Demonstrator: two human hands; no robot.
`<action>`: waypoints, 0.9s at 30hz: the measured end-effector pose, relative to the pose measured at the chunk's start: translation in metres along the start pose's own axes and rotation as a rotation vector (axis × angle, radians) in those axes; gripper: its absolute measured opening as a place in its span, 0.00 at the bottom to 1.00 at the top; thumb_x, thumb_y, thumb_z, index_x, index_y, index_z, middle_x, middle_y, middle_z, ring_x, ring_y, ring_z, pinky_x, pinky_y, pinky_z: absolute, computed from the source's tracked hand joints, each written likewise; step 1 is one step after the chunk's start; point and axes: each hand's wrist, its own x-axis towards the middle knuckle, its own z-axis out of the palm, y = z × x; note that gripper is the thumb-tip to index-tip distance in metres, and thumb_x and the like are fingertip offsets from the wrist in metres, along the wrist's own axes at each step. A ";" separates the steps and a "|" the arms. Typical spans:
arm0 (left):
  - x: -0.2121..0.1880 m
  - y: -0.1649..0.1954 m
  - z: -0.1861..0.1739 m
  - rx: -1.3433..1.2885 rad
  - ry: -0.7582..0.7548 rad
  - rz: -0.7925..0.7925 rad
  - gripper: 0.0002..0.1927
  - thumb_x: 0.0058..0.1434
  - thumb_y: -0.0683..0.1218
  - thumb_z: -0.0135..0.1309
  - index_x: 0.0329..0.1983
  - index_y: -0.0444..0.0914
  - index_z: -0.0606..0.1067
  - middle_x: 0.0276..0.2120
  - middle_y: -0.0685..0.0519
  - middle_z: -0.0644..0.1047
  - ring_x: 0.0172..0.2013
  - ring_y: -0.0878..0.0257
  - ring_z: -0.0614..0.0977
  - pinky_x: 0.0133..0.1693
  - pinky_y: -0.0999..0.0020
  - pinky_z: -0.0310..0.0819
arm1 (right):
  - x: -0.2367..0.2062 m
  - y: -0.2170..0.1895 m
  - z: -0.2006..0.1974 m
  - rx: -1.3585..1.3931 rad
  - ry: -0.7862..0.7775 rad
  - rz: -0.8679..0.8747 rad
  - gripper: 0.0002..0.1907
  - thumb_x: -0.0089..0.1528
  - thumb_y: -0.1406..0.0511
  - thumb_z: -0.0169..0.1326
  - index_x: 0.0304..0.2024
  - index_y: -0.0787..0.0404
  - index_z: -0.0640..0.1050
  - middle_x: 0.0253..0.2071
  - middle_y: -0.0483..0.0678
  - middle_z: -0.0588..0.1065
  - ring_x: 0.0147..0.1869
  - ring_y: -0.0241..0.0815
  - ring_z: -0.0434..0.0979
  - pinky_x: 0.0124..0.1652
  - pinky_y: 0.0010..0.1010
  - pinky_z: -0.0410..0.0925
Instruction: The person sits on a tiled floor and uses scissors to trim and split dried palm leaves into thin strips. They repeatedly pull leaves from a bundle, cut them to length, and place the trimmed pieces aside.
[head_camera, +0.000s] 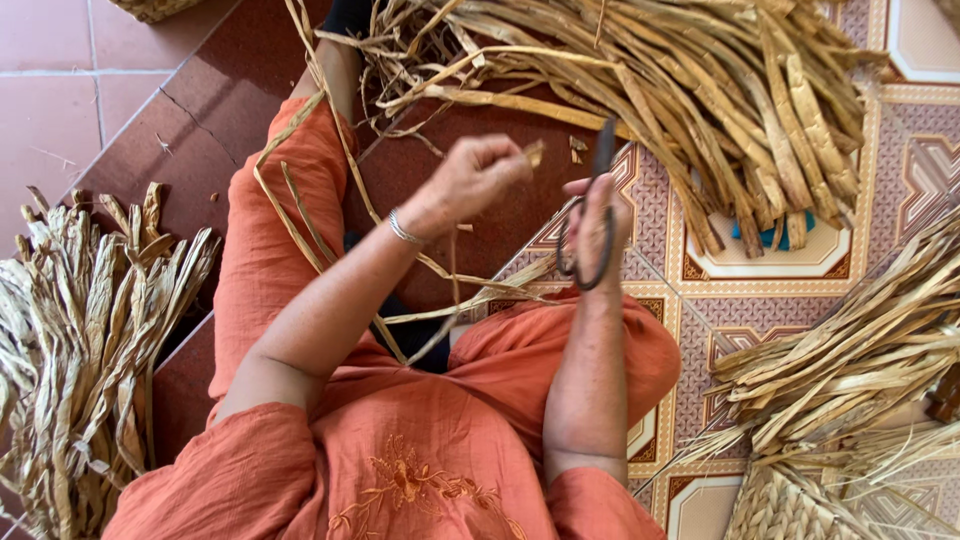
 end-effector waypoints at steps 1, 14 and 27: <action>0.002 0.008 -0.008 0.133 0.022 0.156 0.10 0.72 0.46 0.51 0.40 0.37 0.79 0.25 0.59 0.75 0.21 0.73 0.69 0.21 0.79 0.63 | 0.000 0.000 -0.012 0.004 0.030 0.005 0.37 0.67 0.36 0.38 0.39 0.61 0.77 0.18 0.36 0.66 0.16 0.25 0.63 0.14 0.19 0.59; 0.022 -0.022 0.094 0.841 -0.296 0.048 0.18 0.72 0.58 0.45 0.48 0.39 0.70 0.29 0.49 0.74 0.27 0.59 0.74 0.28 0.64 0.72 | 0.009 0.003 -0.095 0.226 0.531 -0.046 0.41 0.67 0.35 0.40 0.41 0.68 0.76 0.18 0.42 0.66 0.17 0.32 0.64 0.16 0.22 0.56; -0.045 -0.101 0.089 1.159 -0.647 0.099 0.07 0.54 0.46 0.56 0.36 0.45 0.81 0.38 0.48 0.78 0.41 0.51 0.79 0.41 0.49 0.72 | 0.009 0.006 -0.102 0.214 0.508 0.023 0.37 0.69 0.38 0.44 0.42 0.68 0.75 0.18 0.43 0.65 0.16 0.33 0.62 0.17 0.23 0.56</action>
